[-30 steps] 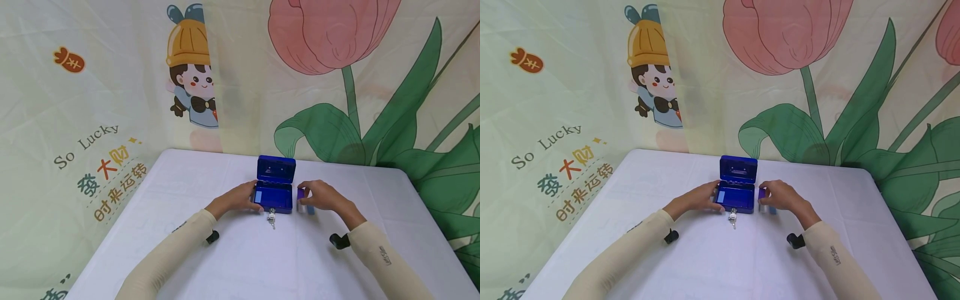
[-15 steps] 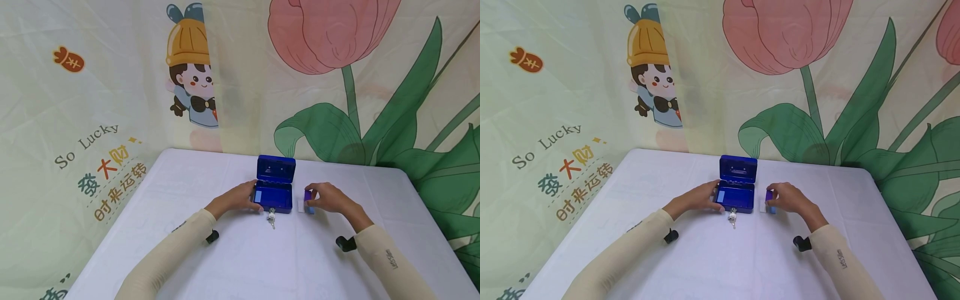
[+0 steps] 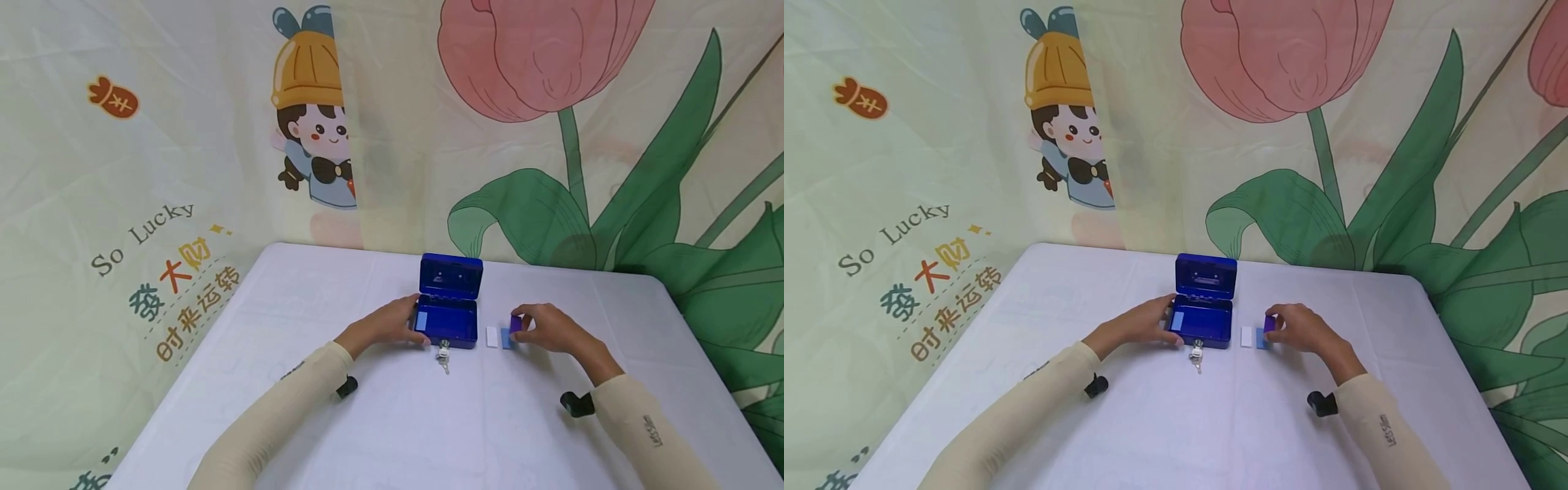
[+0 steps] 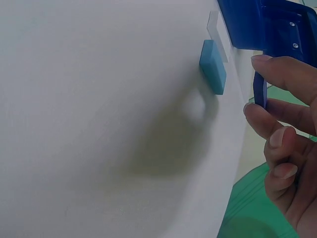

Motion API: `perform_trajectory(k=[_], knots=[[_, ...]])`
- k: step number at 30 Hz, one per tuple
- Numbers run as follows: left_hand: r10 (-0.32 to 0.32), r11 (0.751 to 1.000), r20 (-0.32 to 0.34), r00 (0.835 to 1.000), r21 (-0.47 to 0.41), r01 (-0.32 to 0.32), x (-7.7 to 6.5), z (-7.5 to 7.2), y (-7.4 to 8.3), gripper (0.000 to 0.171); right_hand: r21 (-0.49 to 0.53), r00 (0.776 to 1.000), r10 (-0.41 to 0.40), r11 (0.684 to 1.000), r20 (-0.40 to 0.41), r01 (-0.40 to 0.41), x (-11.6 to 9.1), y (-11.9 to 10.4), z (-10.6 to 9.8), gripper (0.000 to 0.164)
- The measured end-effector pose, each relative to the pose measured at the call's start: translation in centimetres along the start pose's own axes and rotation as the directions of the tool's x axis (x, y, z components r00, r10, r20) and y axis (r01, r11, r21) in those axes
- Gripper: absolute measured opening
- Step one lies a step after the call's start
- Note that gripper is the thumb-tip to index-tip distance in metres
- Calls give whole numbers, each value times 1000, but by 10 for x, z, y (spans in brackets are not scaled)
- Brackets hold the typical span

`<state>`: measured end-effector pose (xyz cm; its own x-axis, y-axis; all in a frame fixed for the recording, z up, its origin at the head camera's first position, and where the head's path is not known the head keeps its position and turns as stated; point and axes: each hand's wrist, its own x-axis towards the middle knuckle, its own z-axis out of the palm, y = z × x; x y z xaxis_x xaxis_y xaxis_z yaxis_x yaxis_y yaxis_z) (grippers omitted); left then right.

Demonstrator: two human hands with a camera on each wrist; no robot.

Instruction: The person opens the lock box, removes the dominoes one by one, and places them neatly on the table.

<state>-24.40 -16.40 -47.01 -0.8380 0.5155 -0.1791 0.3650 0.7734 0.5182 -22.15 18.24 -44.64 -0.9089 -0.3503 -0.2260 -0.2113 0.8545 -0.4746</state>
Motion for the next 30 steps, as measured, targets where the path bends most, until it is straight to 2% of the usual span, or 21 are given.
perform_trajectory(k=[6,13,20,30], knots=[[-8,1000,5,1000,0,8,0,1,-1,113,8,1000,5,1000,12,-5,-2,5,1,52],[18,1000,-3,1000,-6,-18,1,1,-2,111,1,1000,16,1000,21,-16,-4,9,2,54],[30,1000,-7,1000,4,-30,1,0,-2,111,-20,1000,-7,1000,22,7,-6,14,4,53],[18,1000,-2,1000,9,-18,1,-1,-2,111,-30,998,32,999,45,-31,-7,18,8,53]])
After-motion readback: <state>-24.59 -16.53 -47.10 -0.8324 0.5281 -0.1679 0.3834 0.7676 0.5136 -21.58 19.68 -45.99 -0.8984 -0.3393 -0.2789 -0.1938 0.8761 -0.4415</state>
